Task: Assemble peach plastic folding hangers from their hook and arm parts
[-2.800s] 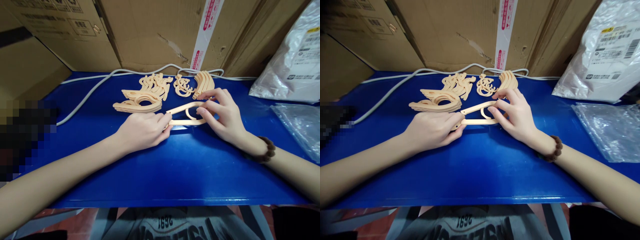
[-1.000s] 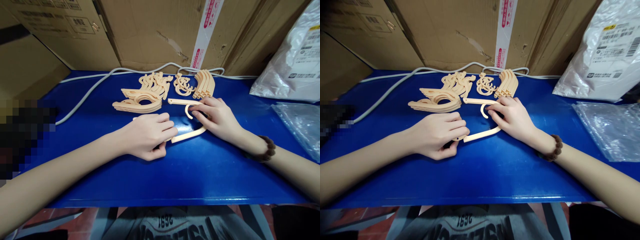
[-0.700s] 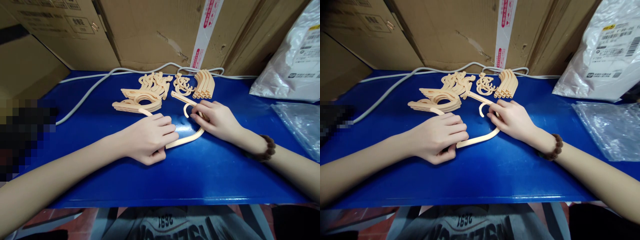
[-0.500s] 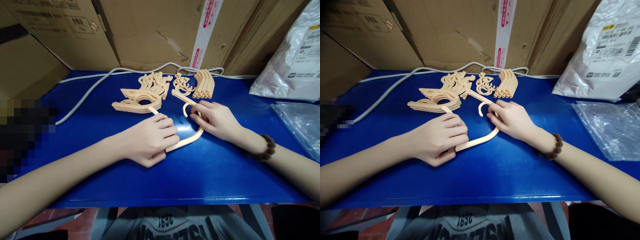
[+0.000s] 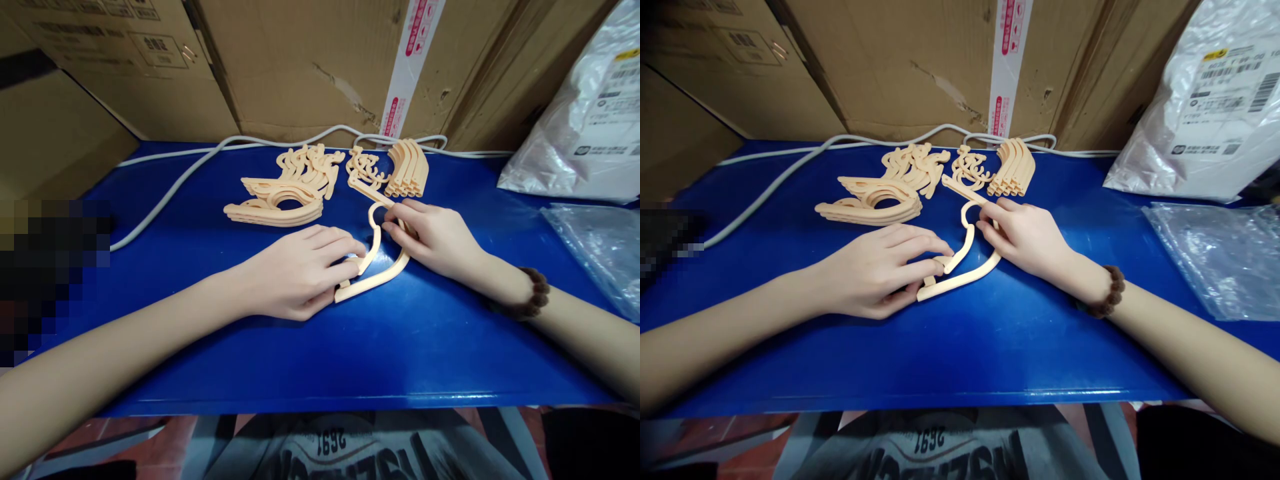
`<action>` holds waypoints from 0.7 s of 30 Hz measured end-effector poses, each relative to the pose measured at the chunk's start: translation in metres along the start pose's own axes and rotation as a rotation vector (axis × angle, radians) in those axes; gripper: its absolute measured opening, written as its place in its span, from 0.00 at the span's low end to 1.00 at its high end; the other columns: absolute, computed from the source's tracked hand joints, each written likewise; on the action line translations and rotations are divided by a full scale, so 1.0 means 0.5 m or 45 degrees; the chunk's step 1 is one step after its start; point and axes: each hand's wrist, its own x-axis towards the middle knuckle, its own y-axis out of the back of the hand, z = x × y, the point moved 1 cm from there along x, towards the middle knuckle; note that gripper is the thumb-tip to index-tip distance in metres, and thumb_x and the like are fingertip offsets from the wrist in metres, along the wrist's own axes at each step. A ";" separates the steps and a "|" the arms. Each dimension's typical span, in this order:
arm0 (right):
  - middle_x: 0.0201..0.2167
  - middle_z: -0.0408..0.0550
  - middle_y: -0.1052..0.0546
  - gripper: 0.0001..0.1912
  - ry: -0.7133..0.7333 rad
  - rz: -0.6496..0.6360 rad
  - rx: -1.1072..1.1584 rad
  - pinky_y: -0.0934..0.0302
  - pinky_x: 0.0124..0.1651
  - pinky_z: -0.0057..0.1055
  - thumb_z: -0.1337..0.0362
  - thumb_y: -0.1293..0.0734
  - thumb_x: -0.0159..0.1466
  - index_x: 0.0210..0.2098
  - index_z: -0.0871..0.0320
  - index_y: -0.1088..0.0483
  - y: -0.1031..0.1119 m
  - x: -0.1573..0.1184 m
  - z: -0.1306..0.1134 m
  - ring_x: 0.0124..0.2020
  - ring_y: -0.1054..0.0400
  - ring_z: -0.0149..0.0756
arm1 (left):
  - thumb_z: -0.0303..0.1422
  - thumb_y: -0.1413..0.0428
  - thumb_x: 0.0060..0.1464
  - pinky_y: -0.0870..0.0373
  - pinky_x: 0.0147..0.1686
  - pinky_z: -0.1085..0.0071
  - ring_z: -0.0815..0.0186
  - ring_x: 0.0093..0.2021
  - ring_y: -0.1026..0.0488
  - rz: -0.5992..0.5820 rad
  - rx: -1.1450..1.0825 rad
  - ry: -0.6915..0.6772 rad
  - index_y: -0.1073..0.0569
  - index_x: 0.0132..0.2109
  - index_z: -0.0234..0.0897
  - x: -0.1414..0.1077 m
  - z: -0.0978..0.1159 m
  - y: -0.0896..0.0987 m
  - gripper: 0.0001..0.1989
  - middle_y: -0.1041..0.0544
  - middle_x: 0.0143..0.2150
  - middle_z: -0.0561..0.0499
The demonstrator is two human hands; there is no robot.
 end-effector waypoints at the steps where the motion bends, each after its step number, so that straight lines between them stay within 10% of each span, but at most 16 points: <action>1: 0.32 0.47 0.26 0.14 -0.003 0.001 0.002 0.48 0.31 0.30 0.57 0.43 0.70 0.41 0.58 0.29 0.000 0.000 0.000 0.29 0.34 0.34 | 0.25 0.50 0.57 0.33 0.51 0.59 0.54 0.53 0.32 -0.007 -0.006 0.005 0.29 0.48 0.32 0.000 0.000 0.000 0.12 0.27 0.54 0.39; 21: 0.30 0.47 0.28 0.17 -0.089 -0.015 -0.128 0.52 0.29 0.31 0.56 0.47 0.71 0.38 0.57 0.31 -0.003 -0.002 0.000 0.27 0.37 0.34 | 0.28 0.54 0.61 0.33 0.40 0.64 0.59 0.41 0.26 0.091 0.146 0.084 0.26 0.41 0.33 0.001 -0.004 -0.003 0.12 0.22 0.46 0.43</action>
